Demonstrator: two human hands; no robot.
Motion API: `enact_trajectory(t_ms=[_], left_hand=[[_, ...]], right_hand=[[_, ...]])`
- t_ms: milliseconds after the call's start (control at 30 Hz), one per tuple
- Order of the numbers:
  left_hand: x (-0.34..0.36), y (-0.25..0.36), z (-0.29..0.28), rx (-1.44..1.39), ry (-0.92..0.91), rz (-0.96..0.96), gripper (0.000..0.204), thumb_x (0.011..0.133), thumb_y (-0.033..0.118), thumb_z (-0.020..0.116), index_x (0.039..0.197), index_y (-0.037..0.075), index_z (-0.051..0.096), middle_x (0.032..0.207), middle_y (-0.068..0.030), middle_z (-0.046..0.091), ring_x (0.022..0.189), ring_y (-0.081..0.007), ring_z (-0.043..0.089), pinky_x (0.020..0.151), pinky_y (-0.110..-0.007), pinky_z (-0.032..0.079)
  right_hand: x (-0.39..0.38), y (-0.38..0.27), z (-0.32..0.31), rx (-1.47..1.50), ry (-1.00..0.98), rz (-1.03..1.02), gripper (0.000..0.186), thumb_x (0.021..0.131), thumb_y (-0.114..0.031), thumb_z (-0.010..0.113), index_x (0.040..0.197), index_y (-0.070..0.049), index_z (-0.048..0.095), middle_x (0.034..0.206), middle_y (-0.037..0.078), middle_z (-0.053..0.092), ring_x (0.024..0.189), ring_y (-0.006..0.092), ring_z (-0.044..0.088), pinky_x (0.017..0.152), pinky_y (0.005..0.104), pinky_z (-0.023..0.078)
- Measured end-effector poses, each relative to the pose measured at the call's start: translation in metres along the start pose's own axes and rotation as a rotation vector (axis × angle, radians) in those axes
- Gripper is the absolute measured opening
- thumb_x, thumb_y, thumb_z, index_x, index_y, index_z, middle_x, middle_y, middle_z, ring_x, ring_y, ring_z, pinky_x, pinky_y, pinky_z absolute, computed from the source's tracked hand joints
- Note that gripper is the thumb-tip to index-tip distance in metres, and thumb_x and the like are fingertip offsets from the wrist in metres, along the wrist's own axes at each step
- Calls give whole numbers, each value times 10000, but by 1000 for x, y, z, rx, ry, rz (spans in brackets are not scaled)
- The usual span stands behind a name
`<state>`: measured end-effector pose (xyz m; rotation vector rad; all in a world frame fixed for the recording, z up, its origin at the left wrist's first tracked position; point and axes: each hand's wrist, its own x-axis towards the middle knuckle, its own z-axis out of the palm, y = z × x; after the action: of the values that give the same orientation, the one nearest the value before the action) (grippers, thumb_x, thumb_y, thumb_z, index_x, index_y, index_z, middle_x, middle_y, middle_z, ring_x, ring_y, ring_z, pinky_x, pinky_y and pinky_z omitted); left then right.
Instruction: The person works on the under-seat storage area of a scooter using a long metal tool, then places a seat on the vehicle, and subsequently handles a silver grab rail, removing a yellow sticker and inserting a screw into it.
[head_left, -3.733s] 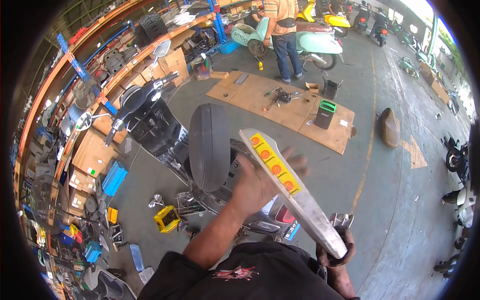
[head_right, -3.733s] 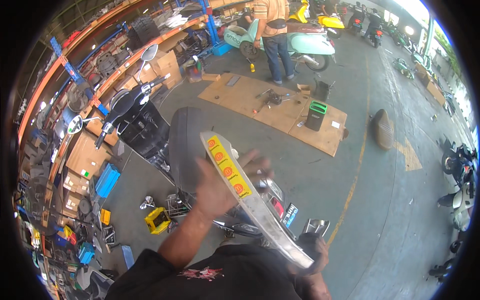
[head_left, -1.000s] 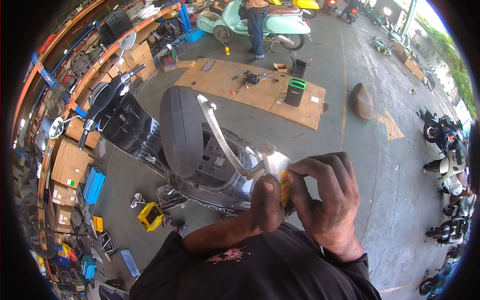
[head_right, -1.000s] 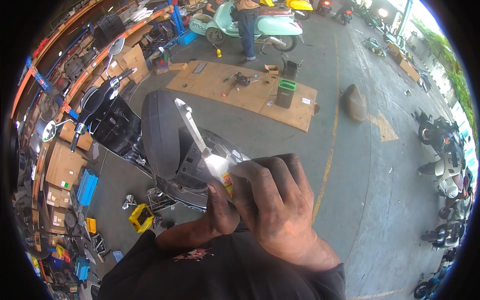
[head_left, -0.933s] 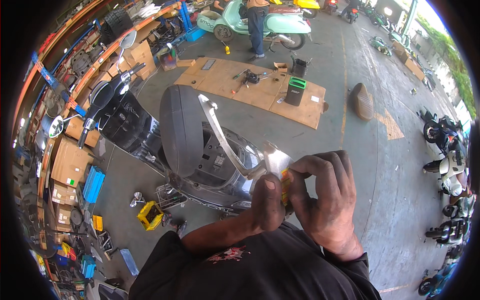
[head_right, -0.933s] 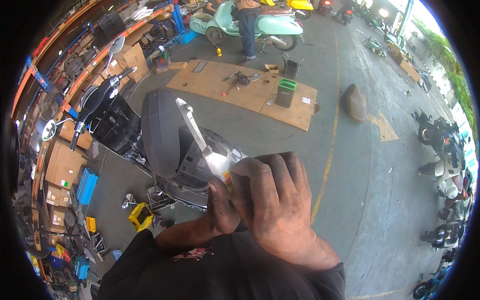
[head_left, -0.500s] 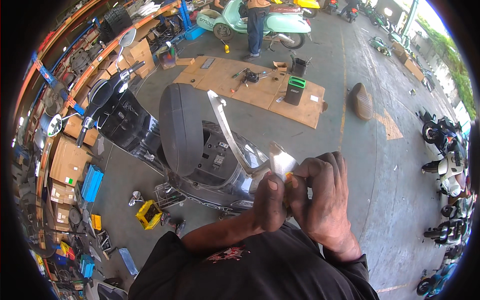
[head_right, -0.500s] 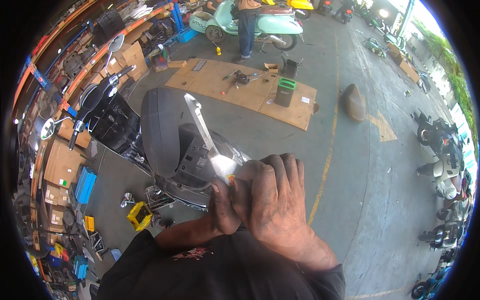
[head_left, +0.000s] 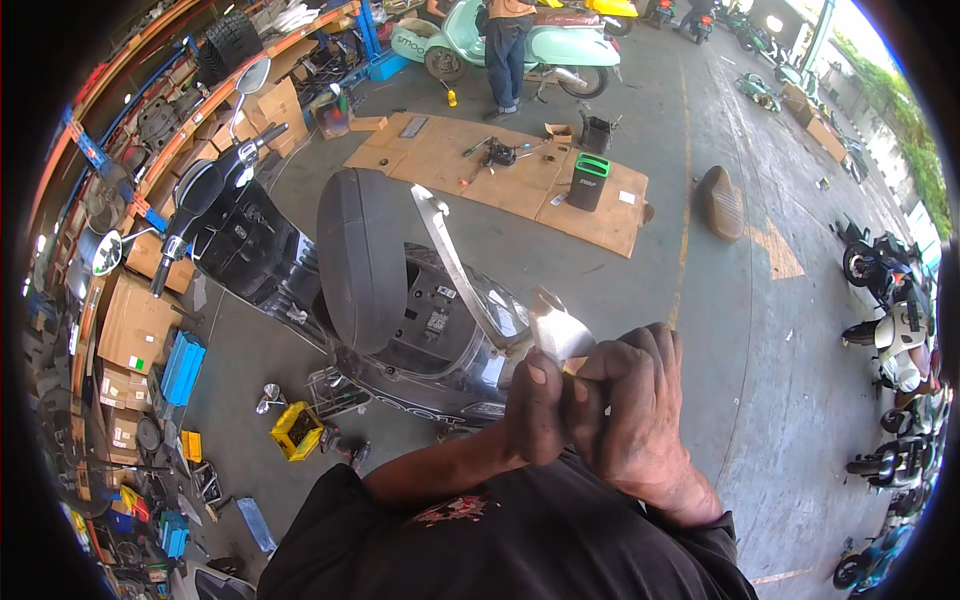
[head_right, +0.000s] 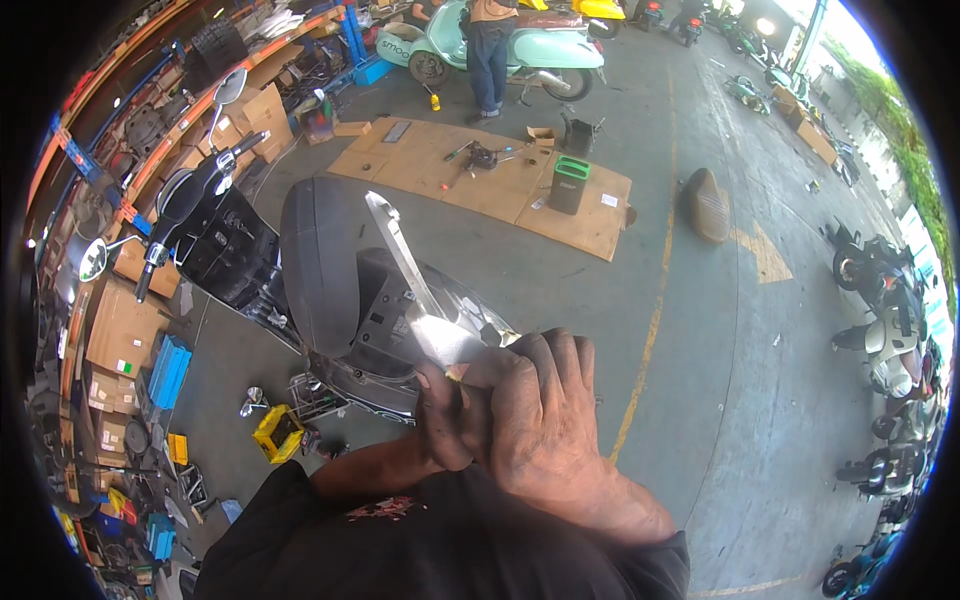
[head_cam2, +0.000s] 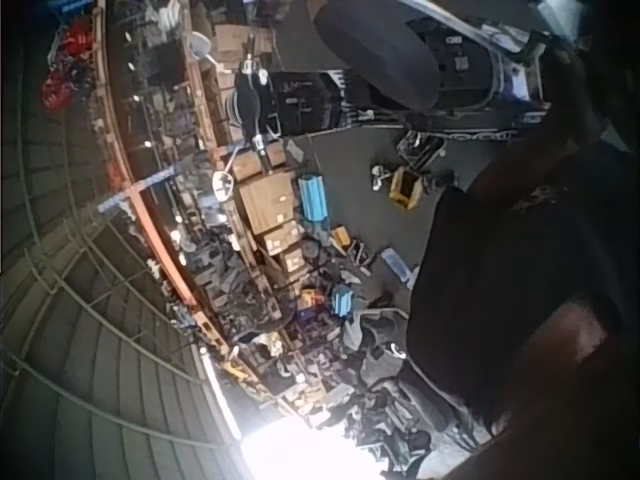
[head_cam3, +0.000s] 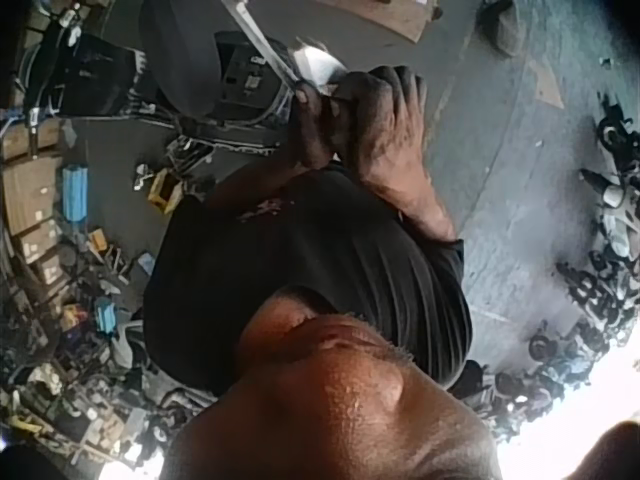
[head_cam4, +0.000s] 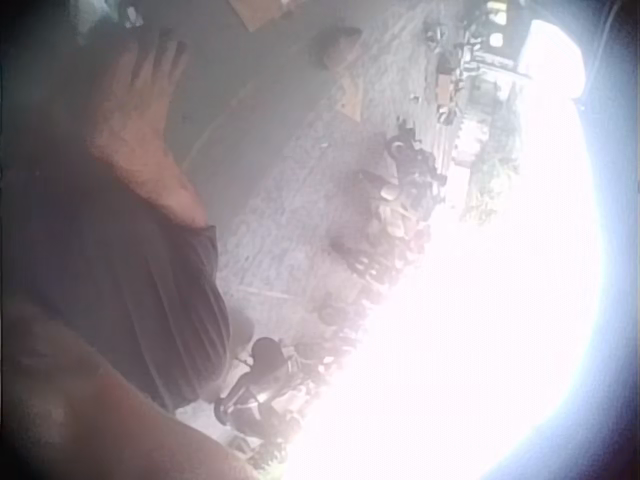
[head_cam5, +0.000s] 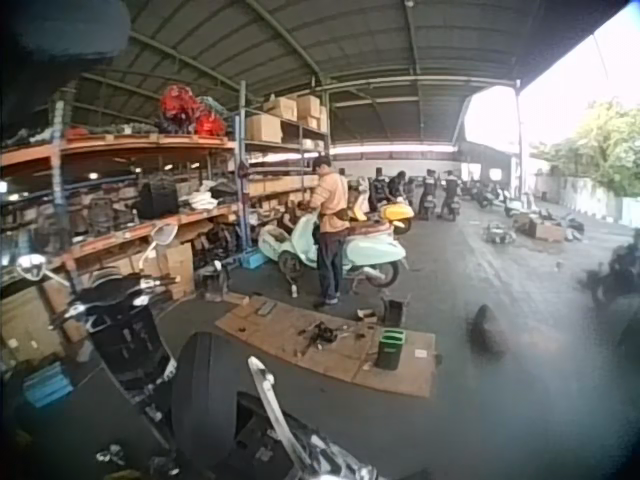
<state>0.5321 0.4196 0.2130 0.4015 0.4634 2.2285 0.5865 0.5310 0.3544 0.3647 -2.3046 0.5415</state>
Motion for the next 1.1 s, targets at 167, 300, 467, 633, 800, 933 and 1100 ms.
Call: enact_trajectory(t_ms=[167, 300, 467, 633, 800, 933, 1100], left_hand=[[8, 16, 18, 772, -4, 294, 593, 985, 497, 199, 1043, -11, 500, 967, -89, 570, 878, -142, 536, 744, -288, 425], [15, 26, 57, 565, 45, 378, 493, 1008, 393, 176, 930, -10, 449, 862, -106, 529, 750, -163, 487, 652, -304, 402], [19, 35, 68, 432, 29, 296, 642, 981, 552, 137, 914, 5, 467, 826, -94, 529, 716, -146, 481, 632, -287, 396], [23, 41, 70, 555, 22, 275, 721, 943, 641, 142, 899, 15, 496, 758, -78, 531, 661, -134, 485, 571, -272, 384], [29, 50, 73, 476, 63, 233, 771, 911, 699, 135, 849, 27, 509, 698, -65, 530, 595, -143, 496, 529, -281, 397], [32, 49, 79, 395, 104, 184, 798, 896, 721, 123, 804, 33, 516, 651, -63, 529, 552, -155, 507, 502, -276, 408], [37, 54, 77, 427, 40, 155, 819, 886, 735, 115, 802, 31, 525, 602, -84, 529, 509, -176, 512, 482, -283, 419]], right_hand=[[-3, 5, 2, -36, -7, -94, 295, 678, -59, 658, 923, -2, 506, 820, 148, 504, 684, 272, 478, 615, 395, 348], [-6, 10, 4, -36, -7, -143, 308, 672, -66, 665, 927, -11, 500, 816, 132, 504, 677, 262, 472, 626, 388, 349], [-10, 12, 2, -28, -25, -152, 328, 669, -74, 669, 945, -29, 498, 808, 112, 496, 668, 248, 460, 642, 399, 347], [-16, 12, 0, -28, -26, -133, 341, 671, -82, 676, 966, -51, 508, 795, 90, 482, 673, 242, 455, 652, 397, 348], [-22, 12, 2, 2, -19, -107, 258, 674, -33, 604, 885, -85, 465, 754, 56, 432, 687, 238, 435, 673, 402, 329], [-26, 13, -2, 18, -13, -108, 256, 655, -34, 599, 867, -94, 468, 754, 53, 431, 693, 236, 436, 687, 408, 333], [-36, 16, -4, 34, -21, -94, 251, 644, -49, 593, 856, -111, 474, 756, 44, 432, 706, 235, 438, 696, 408, 339]])
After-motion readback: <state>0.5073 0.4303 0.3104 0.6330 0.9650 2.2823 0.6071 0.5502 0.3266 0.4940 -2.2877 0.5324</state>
